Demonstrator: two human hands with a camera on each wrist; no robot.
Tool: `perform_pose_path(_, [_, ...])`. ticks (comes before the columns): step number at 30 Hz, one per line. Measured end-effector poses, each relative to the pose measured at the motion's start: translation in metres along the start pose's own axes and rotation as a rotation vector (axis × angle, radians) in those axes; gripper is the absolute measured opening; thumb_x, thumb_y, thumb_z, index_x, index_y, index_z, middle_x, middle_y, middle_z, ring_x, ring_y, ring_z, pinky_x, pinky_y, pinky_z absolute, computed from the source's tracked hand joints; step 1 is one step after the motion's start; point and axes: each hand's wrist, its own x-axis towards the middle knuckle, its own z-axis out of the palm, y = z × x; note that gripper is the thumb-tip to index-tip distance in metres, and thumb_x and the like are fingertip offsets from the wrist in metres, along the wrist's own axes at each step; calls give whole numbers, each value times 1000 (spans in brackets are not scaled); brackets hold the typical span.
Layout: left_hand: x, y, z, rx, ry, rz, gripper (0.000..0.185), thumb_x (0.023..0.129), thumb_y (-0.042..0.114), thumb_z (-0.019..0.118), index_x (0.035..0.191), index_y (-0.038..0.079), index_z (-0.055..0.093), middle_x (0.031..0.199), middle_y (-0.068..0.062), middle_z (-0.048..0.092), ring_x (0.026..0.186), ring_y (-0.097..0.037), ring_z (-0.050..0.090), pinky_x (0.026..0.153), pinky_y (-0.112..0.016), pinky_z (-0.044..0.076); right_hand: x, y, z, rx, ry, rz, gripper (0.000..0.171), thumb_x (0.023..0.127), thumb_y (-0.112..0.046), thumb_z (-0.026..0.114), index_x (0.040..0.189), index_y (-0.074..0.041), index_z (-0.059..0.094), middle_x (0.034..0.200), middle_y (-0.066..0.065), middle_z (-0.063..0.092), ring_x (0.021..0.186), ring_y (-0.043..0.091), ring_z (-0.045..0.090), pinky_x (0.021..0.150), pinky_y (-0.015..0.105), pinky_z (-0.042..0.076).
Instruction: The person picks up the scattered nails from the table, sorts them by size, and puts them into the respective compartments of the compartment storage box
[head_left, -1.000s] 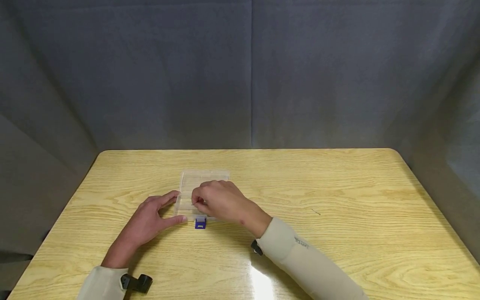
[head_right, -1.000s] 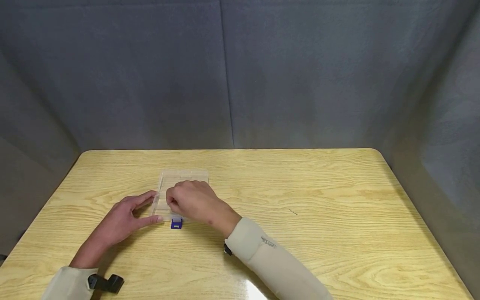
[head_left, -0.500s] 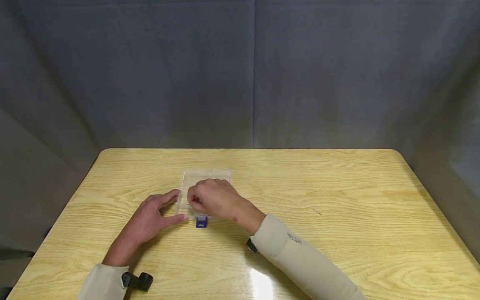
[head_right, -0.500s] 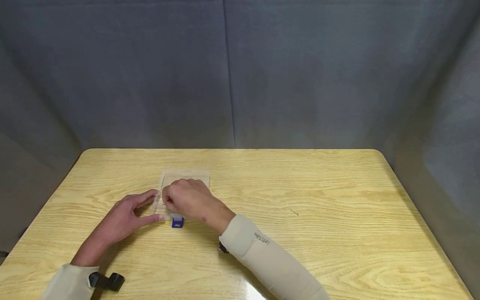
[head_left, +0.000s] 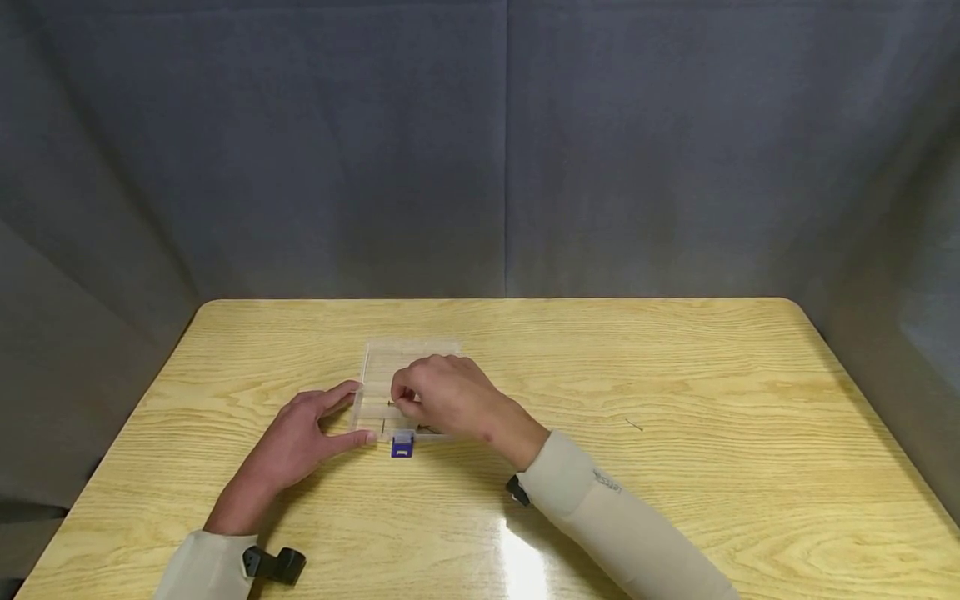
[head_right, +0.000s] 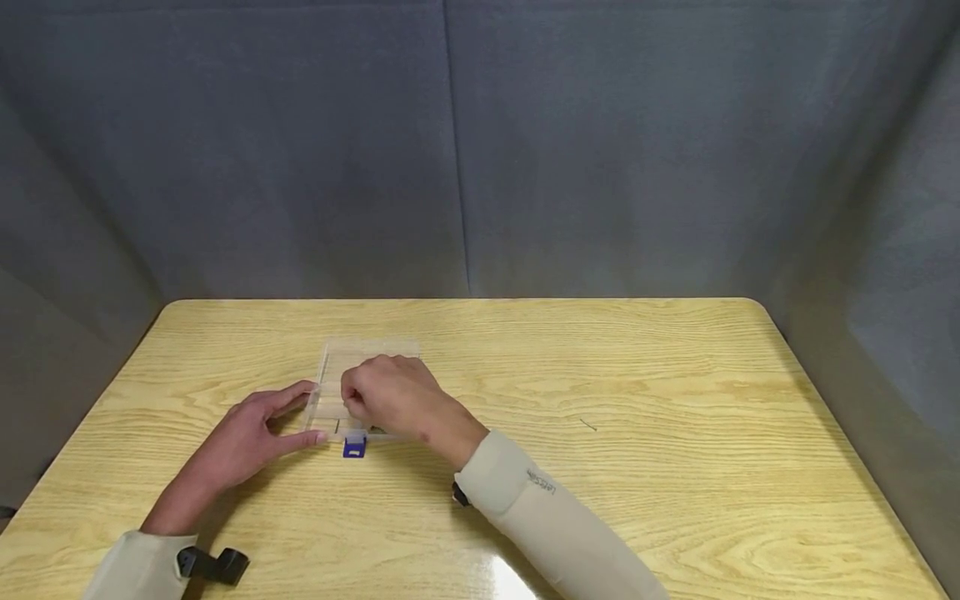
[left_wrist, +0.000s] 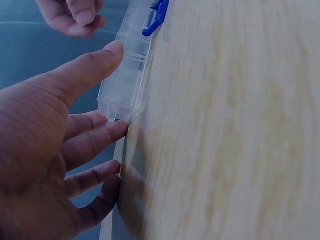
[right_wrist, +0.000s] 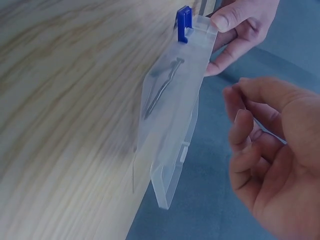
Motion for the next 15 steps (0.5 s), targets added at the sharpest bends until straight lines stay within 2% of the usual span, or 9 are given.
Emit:
perform_pose_path(7, [-1,0,2,-2,-20,-5,80,89,45,81,148,-2,53,137,-20,63,130,-43,53,106,-60,41,-18,8,-2,44,-32,54,13,99,-16,69,88,-21,71,80,-14,61,67,6,50,58,25,42])
perform_pose_path(15, [-1,2,0,17,5,-16,80,88,43,83,148,-2,54,131,-18,67,128,-45,53,106,-61,39,-36,23,-9,61,-23,70,13,98,-11,67,93,-20,74,90,-13,68,71,4,56,61,25,47])
